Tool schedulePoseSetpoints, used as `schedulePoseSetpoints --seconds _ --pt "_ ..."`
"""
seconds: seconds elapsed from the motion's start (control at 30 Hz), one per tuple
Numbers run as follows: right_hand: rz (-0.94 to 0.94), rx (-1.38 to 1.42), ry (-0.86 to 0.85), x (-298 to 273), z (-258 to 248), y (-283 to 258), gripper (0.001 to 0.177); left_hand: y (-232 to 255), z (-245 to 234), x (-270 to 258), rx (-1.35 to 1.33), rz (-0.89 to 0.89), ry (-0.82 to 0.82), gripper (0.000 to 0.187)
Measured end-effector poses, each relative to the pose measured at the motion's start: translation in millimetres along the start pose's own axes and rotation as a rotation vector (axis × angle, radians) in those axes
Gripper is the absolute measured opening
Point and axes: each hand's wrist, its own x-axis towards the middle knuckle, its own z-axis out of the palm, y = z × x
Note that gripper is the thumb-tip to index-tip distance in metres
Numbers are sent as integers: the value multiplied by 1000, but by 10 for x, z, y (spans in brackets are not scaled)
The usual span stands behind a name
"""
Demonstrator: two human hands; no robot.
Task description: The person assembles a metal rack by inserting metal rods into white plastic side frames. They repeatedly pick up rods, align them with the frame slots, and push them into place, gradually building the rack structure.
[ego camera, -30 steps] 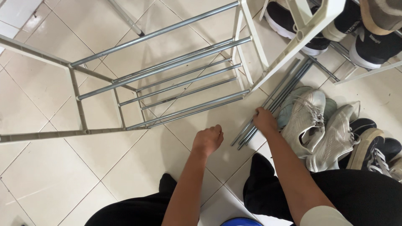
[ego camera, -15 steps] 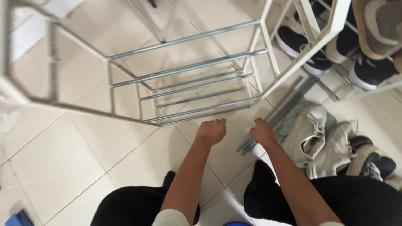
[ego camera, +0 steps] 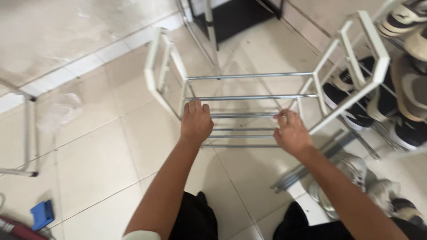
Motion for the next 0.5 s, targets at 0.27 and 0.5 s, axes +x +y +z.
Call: schedulePoseSetpoints --seconds 0.27,0.5 --pt "-215 -237 93 906 50 -117 78 -159 268 -81 507 -88 -72 51" --pt "-149 -168 -175 864 290 12 60 -173 510 -19 495 -100 -369 79"
